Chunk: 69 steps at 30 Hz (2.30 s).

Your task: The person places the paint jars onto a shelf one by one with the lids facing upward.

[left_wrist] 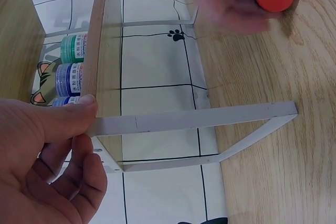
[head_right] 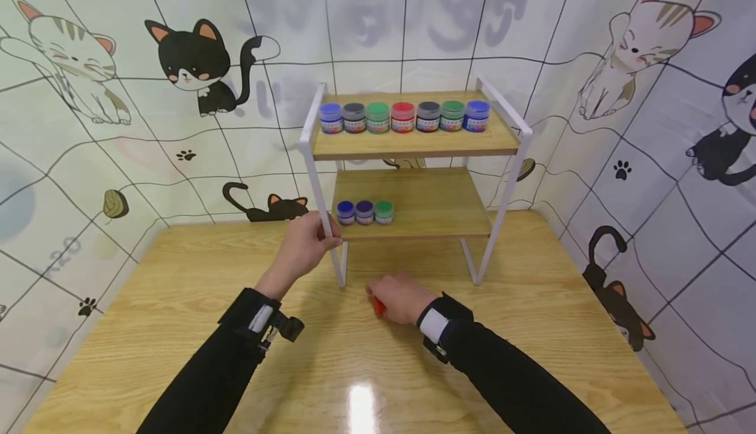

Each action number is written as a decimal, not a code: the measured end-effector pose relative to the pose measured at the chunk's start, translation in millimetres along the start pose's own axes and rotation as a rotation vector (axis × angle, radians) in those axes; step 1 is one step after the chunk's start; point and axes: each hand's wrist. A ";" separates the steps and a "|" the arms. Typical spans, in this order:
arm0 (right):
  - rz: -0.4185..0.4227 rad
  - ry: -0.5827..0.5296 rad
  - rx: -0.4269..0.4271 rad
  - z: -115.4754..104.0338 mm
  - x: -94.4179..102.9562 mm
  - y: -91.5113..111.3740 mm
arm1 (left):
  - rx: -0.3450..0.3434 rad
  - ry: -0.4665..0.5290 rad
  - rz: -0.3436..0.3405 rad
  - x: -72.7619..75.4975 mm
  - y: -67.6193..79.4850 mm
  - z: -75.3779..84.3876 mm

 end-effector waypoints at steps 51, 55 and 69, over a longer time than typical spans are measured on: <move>-0.066 -0.095 -0.120 8.3 13.4 -3.1 | 0.003 -0.007 0.002 -0.1 1.3 0.1; -0.062 -0.093 -0.148 9.0 13.7 -3.5 | 0.002 0.000 0.005 -0.8 1.2 -0.9; -0.048 -0.044 -0.119 10.8 16.8 -3.6 | 0.013 0.008 0.001 -0.6 0.8 0.0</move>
Point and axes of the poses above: each hand's wrist, its own y-axis away from the middle knuckle, its own x-axis out of the back of the hand, z = x × y, and after that the axes turned 14 degrees about z, right-handed
